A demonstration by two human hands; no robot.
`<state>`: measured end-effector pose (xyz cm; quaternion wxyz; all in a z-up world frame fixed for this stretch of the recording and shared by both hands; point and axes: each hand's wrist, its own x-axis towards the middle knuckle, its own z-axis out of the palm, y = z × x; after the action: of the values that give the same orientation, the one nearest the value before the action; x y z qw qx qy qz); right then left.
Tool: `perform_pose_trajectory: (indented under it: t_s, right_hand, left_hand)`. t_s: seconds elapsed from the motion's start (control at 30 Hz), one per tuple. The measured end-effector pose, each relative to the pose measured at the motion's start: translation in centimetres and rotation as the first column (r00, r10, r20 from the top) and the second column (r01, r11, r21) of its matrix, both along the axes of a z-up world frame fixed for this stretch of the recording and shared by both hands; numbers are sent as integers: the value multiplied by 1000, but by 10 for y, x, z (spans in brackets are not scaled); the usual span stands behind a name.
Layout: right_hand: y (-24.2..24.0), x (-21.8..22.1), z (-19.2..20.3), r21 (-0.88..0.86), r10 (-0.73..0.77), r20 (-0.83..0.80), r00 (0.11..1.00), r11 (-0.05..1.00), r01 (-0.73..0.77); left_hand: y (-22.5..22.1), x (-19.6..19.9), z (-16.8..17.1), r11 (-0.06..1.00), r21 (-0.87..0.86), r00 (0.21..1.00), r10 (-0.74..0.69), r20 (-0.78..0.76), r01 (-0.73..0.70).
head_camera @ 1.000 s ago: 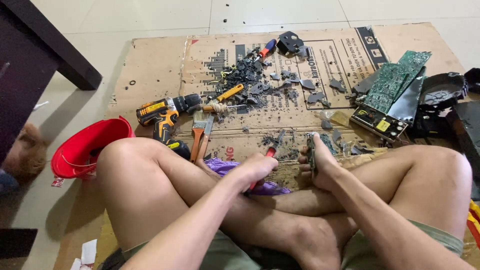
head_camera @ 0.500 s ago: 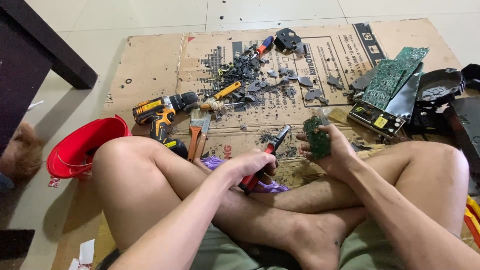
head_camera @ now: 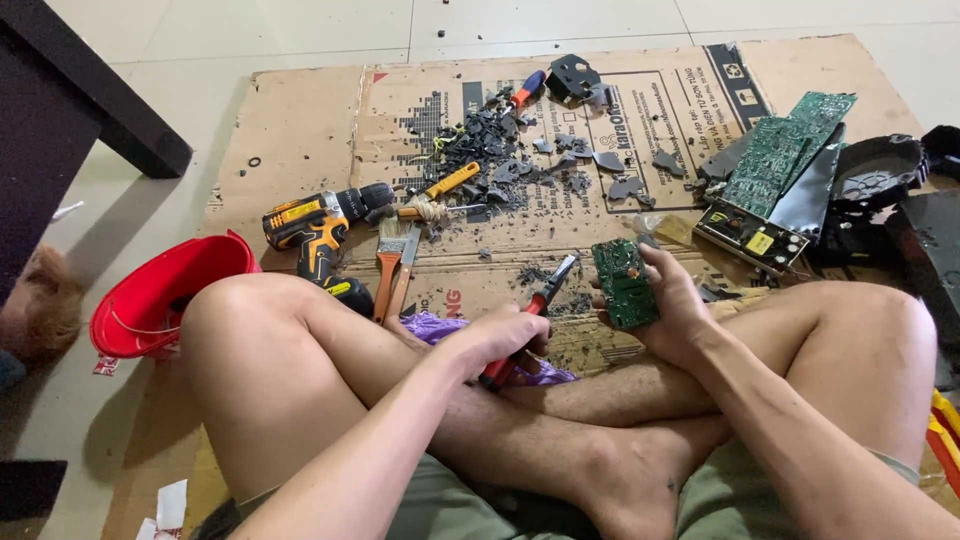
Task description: The person uses pliers to break and dismantle a circuit board into smaller pieces while sitting on the floor.
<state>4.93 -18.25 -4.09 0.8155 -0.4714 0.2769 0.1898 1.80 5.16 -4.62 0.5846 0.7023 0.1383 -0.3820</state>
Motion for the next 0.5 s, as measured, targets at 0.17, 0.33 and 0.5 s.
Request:
perform_pose_trajectory:
  t_s: [0.17, 0.33, 0.5]
  right_hand:
    - [9, -6, 9, -160, -5, 8, 1000, 987, 6]
    - [25, -11, 3, -523, 75, 54, 996, 851, -35]
    - [8, -2, -30, -980, 397, 4, 918, 183, -75]
  left_hand:
    - [1, -8, 11, 1000, 20, 999, 18, 29, -19]
    - [1, -10, 18, 999, 26, 998, 38, 51, -39]
    - [1, -10, 21, 998, 13, 996, 56, 71, -57]
